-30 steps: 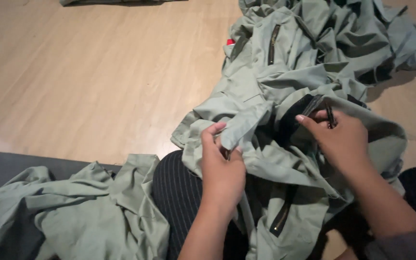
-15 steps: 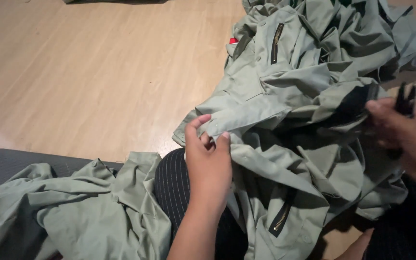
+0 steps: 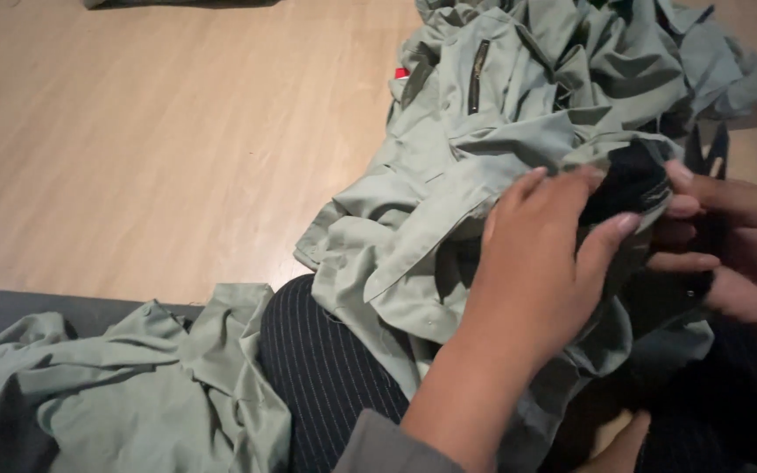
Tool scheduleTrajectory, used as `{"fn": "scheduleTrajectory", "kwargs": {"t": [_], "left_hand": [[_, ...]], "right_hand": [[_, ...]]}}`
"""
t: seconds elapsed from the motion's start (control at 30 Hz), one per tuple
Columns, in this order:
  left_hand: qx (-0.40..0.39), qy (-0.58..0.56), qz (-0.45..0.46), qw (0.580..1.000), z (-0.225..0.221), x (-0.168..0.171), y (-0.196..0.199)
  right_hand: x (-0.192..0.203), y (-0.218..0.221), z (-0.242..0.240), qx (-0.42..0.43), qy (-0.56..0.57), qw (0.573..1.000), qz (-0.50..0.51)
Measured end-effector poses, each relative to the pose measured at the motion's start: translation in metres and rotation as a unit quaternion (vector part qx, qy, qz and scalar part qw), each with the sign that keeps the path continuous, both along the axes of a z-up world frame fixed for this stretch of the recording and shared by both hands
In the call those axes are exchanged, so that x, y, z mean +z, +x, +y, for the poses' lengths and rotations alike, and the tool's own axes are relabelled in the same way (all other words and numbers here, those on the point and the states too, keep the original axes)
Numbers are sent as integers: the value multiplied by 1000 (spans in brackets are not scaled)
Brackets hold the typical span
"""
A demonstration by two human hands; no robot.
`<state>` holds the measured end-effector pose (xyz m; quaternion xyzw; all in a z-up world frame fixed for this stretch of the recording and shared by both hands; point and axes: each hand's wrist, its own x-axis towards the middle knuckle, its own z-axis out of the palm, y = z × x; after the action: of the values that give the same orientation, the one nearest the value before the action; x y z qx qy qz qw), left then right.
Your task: Using thread snips to cut off loose threads from a finished garment as part of quality control.
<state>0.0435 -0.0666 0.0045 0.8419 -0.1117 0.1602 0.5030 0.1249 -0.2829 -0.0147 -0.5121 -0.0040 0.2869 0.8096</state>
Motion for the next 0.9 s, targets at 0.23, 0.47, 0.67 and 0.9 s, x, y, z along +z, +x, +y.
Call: {"fn": "scheduleTrajectory", "kwargs": {"t": [0.23, 0.47, 0.67, 0.9], "left_hand": [[-38, -174, 173, 969, 4, 22, -5], [80, -237, 246, 936, 10, -3, -11], [157, -289, 308, 893, 14, -12, -12], [184, -378, 339, 841, -4, 11, -10]], "right_hand": [[-1, -6, 12, -99, -157, 981, -60], [5, -25, 56, -101, -275, 955, -39], [20, -49, 53, -104, -208, 972, 39], [40, -94, 80, -147, -309, 940, -11]]}}
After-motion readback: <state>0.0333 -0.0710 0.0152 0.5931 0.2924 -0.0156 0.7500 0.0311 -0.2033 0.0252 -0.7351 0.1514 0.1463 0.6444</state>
